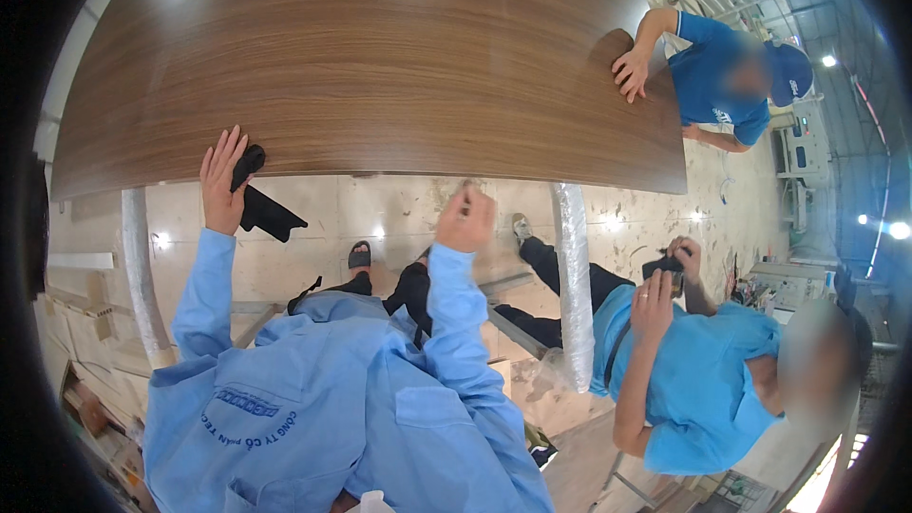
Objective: The person scrapes the surface of a large wooden tabletop with a small metal tool while holding a black cloth in the other hand. The person moves along the edge of the table, repeatedly scraping and wiping the surface.
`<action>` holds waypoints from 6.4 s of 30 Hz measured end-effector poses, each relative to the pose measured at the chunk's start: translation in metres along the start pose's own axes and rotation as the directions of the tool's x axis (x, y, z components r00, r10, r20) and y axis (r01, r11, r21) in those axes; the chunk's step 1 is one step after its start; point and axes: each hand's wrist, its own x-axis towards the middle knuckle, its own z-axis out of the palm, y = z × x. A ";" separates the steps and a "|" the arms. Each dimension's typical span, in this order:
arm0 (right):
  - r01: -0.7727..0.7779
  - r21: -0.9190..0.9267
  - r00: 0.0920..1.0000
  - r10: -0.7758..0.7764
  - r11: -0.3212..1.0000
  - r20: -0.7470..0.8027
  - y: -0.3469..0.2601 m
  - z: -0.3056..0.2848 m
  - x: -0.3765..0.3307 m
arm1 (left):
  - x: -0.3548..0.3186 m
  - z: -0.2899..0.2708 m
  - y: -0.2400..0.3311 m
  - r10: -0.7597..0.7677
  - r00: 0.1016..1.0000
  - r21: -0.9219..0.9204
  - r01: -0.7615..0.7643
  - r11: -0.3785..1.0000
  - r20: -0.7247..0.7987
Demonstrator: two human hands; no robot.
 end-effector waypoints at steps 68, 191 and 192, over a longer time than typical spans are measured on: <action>0.456 -0.262 0.828 -0.297 0.851 0.475 -0.020 -0.028 0.031 | -0.002 0.036 0.113 0.291 0.925 0.016 -0.304 0.953 0.246; -0.111 -0.291 0.898 -0.029 0.950 -0.438 0.033 -0.039 0.040 | -0.010 -0.061 -0.098 0.149 0.986 -0.026 -0.152 0.988 -0.080; -0.078 -0.333 0.926 -0.055 0.940 -0.373 0.041 -0.041 0.045 | -0.010 -0.061 -0.099 0.149 0.986 -0.021 -0.151 0.988 -0.073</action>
